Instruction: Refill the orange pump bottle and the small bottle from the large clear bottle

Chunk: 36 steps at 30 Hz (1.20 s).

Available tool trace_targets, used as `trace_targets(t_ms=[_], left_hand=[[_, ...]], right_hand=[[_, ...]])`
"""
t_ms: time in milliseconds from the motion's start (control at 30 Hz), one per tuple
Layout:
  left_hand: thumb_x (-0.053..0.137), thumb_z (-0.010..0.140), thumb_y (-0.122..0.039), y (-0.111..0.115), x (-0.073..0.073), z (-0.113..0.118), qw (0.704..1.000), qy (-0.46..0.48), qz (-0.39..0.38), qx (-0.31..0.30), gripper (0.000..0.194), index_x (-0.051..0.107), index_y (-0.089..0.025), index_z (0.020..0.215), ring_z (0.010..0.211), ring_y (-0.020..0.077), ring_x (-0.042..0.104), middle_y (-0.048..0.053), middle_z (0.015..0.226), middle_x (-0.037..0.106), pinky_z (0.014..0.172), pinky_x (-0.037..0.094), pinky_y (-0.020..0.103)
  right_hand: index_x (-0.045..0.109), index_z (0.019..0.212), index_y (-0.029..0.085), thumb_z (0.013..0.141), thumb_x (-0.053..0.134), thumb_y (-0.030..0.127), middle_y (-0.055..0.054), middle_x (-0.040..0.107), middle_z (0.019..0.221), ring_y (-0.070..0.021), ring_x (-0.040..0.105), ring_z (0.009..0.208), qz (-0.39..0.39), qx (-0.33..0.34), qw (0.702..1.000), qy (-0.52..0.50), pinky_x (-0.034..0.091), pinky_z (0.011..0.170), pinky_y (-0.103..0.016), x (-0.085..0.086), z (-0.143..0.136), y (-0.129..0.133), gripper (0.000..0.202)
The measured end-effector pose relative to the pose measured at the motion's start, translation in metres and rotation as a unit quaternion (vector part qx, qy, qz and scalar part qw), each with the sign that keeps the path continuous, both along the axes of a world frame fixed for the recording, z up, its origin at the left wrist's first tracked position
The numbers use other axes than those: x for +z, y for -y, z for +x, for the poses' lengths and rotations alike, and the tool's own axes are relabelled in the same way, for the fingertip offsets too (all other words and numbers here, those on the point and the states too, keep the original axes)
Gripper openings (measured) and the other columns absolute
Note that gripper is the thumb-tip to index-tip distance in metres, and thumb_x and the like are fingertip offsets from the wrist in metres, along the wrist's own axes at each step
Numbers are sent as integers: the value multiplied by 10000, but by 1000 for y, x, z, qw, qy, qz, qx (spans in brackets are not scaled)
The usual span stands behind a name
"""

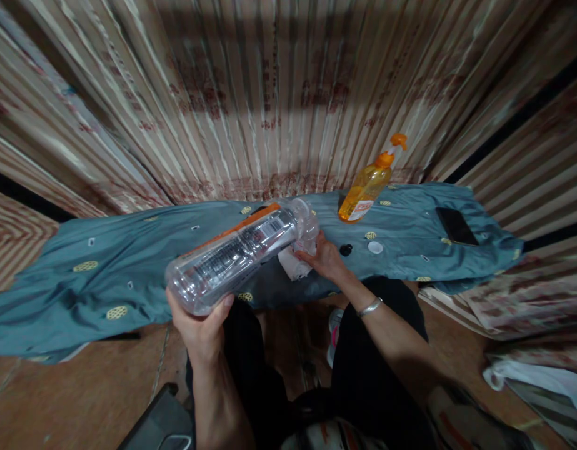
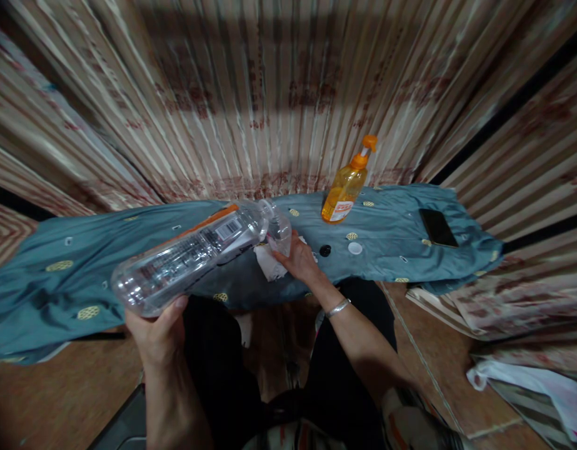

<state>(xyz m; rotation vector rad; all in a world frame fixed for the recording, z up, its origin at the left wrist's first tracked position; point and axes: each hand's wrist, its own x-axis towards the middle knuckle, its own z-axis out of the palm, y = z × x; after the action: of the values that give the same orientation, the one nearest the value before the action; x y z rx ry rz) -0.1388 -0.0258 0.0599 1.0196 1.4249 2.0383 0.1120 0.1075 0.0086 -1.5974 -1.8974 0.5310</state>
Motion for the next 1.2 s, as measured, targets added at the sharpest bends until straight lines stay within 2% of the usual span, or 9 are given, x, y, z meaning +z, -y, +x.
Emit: trace_targets(t_ms=[300, 500, 767, 900, 1200], left_hand=[[986, 537, -273, 0, 2, 1, 1000, 15, 17, -2, 805, 649, -192, 1264, 1198, 302, 660, 85, 1207, 662, 1156, 462, 498], [977, 549, -322, 0, 3, 2, 1000, -1, 3, 1, 850, 630, -193, 1314, 1241, 322, 651, 99, 1251, 659, 1156, 467, 494], [976, 552, -314, -1, 4, 3, 1000, 0, 10, 0, 848, 634, -189, 1318, 1225, 311, 660, 104, 1260, 665, 1157, 468, 486], [978, 554, -327, 0, 4, 2, 1000, -1, 6, 3, 849, 641, -186, 1321, 1224, 316, 660, 109, 1262, 670, 1164, 462, 500], [990, 547, -295, 0, 2, 1, 1000, 4, 18, 2, 864, 642, -185, 1330, 1235, 311, 650, 113, 1276, 672, 1167, 457, 500]], right_hand=[[539, 1406, 161, 866, 796, 361, -166, 791, 1197, -382, 774, 1115, -3, 5, 1000, -4, 616, 940, -483, 2, 0, 0, 631], [561, 1393, 128, 851, 815, 340, -196, 775, 1212, -379, 768, 1137, -14, -6, 1000, 2, 612, 970, -486, 4, -1, 1, 636], [553, 1388, 214, 859, 802, 328, -130, 796, 1147, -354, 785, 1075, -5, -3, 1000, -2, 628, 930, -507, 1, 0, 0, 596], [550, 1379, 160, 858, 806, 352, -163, 790, 1162, -374, 781, 1090, -1, -1, 1000, -6, 630, 931, -499, 2, 0, 1, 612], [546, 1372, 138, 856, 807, 312, -185, 785, 1177, -378, 776, 1110, -8, -10, 1000, 6, 618, 936, -488, 4, -2, 1, 604]])
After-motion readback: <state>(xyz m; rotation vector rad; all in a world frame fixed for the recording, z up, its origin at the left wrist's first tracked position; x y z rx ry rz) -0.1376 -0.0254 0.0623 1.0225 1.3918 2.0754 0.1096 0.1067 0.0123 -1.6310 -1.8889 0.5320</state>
